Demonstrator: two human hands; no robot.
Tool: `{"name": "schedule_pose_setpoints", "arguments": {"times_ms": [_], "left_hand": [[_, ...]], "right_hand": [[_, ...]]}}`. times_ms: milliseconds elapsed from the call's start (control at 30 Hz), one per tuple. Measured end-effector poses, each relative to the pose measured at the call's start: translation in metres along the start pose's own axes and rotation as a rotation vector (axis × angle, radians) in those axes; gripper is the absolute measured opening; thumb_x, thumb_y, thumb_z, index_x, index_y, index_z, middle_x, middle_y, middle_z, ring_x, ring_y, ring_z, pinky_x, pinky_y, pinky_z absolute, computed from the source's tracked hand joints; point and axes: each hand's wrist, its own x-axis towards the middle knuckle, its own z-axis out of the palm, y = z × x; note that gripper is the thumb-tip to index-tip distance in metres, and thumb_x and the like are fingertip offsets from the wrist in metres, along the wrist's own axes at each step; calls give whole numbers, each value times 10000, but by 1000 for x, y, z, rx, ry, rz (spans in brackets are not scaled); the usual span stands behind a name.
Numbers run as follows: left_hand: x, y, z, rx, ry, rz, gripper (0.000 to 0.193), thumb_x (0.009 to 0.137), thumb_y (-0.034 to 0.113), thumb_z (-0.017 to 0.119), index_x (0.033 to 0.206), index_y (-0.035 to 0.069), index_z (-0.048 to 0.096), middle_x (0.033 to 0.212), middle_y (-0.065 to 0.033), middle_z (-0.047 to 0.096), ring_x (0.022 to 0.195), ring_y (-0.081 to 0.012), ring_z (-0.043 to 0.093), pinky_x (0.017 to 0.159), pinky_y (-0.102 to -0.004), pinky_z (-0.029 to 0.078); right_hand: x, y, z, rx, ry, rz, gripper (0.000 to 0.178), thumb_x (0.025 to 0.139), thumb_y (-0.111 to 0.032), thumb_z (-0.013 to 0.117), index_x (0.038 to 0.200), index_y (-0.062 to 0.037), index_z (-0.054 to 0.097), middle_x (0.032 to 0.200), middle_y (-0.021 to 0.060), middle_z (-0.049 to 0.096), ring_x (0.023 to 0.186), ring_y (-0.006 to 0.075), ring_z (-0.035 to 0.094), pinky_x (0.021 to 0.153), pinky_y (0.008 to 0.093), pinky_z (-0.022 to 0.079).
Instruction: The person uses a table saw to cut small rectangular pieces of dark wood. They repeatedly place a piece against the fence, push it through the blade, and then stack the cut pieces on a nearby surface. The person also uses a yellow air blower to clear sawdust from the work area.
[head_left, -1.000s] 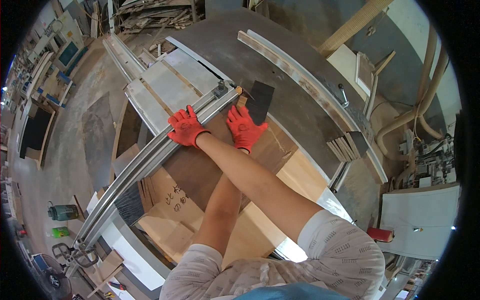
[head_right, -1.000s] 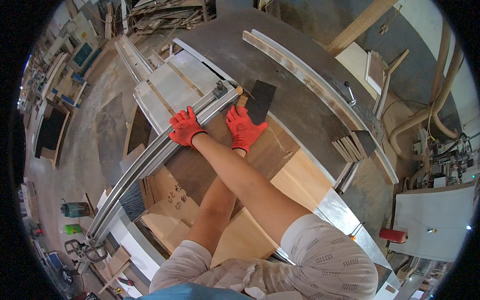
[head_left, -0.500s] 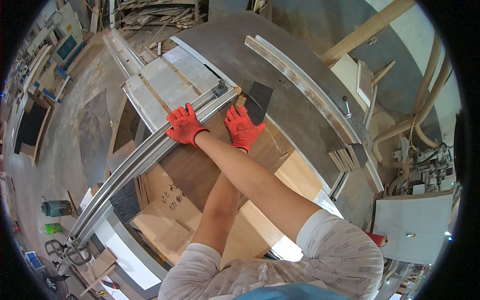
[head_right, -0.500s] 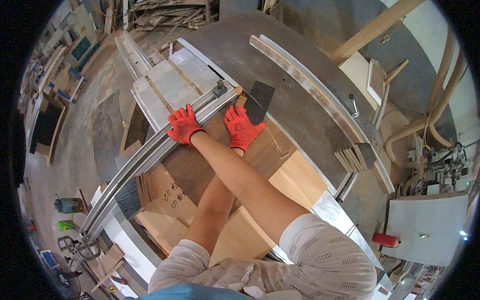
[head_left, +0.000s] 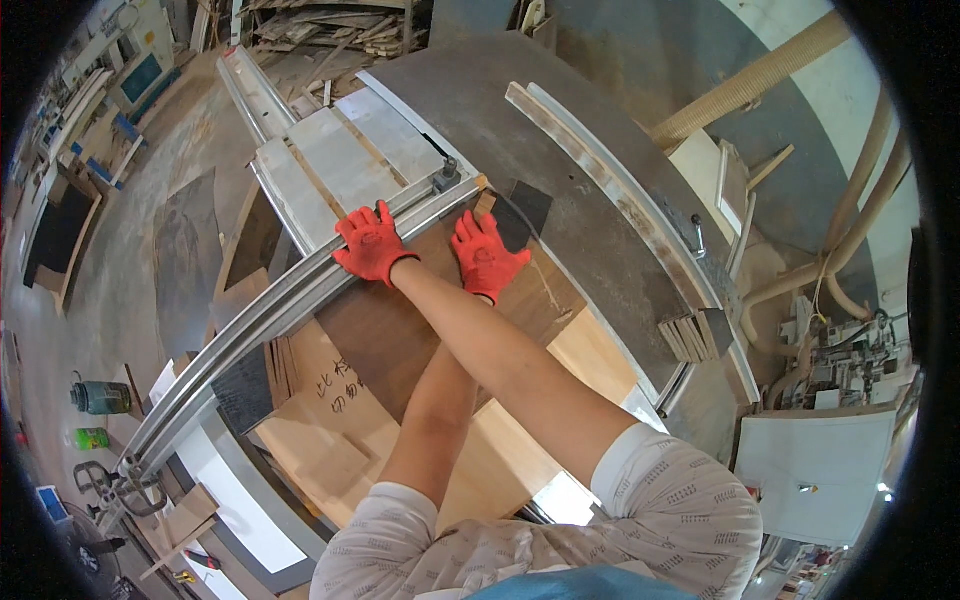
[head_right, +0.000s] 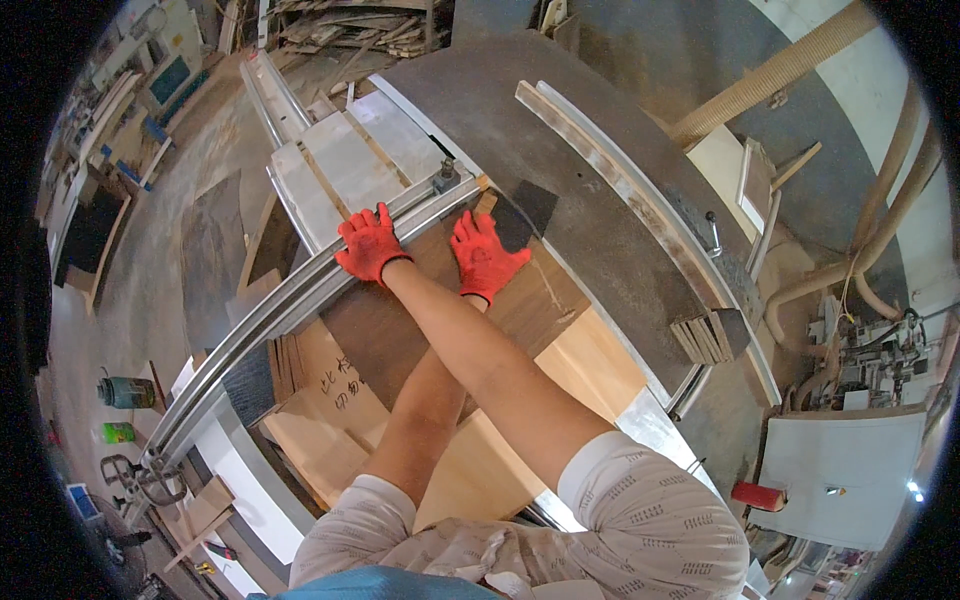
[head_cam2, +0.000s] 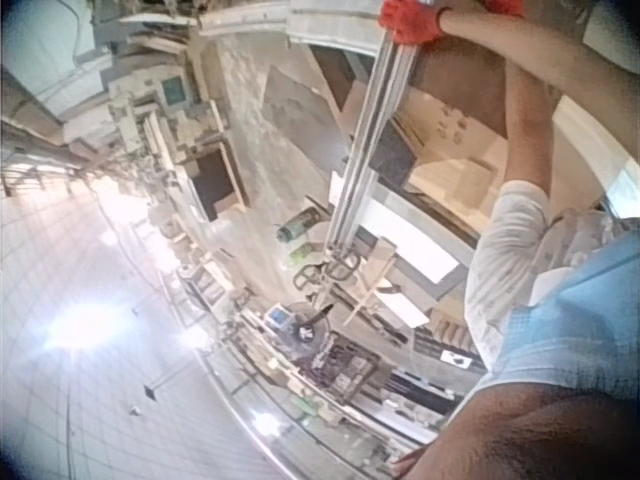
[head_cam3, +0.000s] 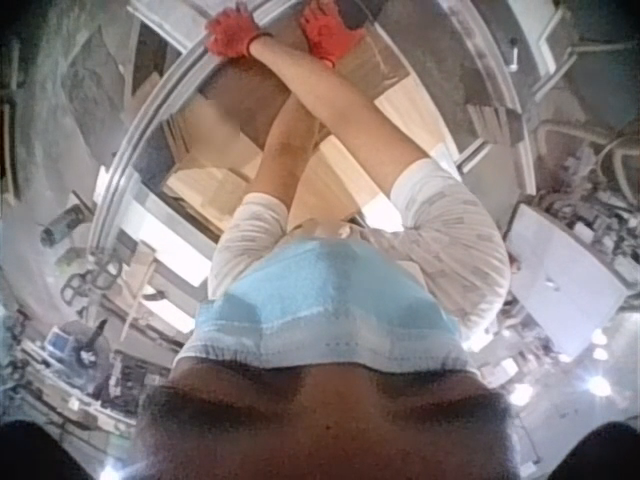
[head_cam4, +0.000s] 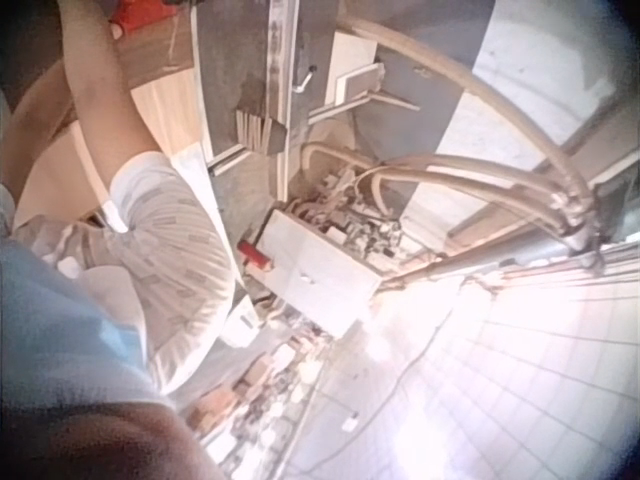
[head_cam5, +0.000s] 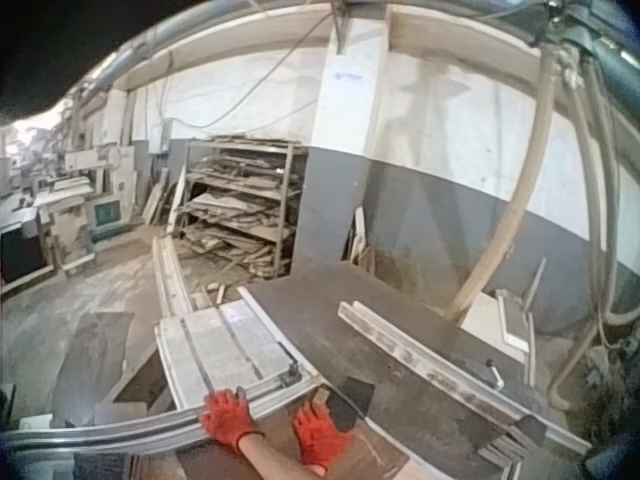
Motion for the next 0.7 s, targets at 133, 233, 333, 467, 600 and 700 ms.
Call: {"name": "schedule_pose_setpoints", "arguments": {"times_ms": [133, 233, 333, 467, 600, 700], "left_hand": [[0, -9, -1, -14, -20, -9, 927, 620, 525, 895, 1303, 29, 512, 1464, -312, 479, 1376, -459, 425, 1116, -578, 347], [0, -8, -2, -21, -49, -29, 974, 634, 534, 885, 1361, 14, 497, 1495, -316, 457, 1392, -465, 414, 1124, -578, 341], [0, -2, -8, 15, -119, -80, 1011, 642, 542, 880, 1398, 0, 484, 1519, -311, 443, 1412, -465, 402, 1131, -578, 335], [0, 5, -17, 8, -174, -78, 1037, 637, 555, 878, 1410, -21, 495, 1528, -309, 445, 1428, -457, 395, 1139, -564, 330], [-4, 8, -24, -13, -164, -79, 1032, 631, 549, 887, 1403, -24, 513, 1515, -304, 467, 1432, -452, 396, 1146, -556, 330], [-5, 9, -28, -17, -157, -74, 1041, 630, 563, 881, 1408, -18, 506, 1525, -310, 451, 1420, -456, 395, 1137, -565, 341]], "right_hand": [[1, -8, -1, 20, -16, 22, 559, 915, -495, 637, 1327, -117, 634, 1379, 108, 600, 1399, 310, 460, 1265, 641, 121], [2, -11, -3, 1, 25, 2, 558, 907, -487, 644, 1324, -115, 635, 1369, 92, 608, 1387, 291, 473, 1258, 650, 134], [1, -11, -9, 36, -12, 22, 561, 898, -483, 657, 1321, -115, 634, 1370, 82, 610, 1388, 283, 474, 1250, 660, 149], [1, -10, -12, -8, -44, 43, 572, 888, -481, 681, 1343, -140, 620, 1369, 64, 611, 1403, 277, 468, 1244, 671, 158], [-1, -12, -17, -51, -54, 39, 562, 909, -494, 666, 1342, -138, 616, 1383, 52, 604, 1416, 279, 457, 1241, 680, 162], [-2, -18, -27, -44, -91, 36, 581, 916, -499, 668, 1366, -138, 603, 1413, 53, 588, 1423, 266, 447, 1235, 680, 187]]}}
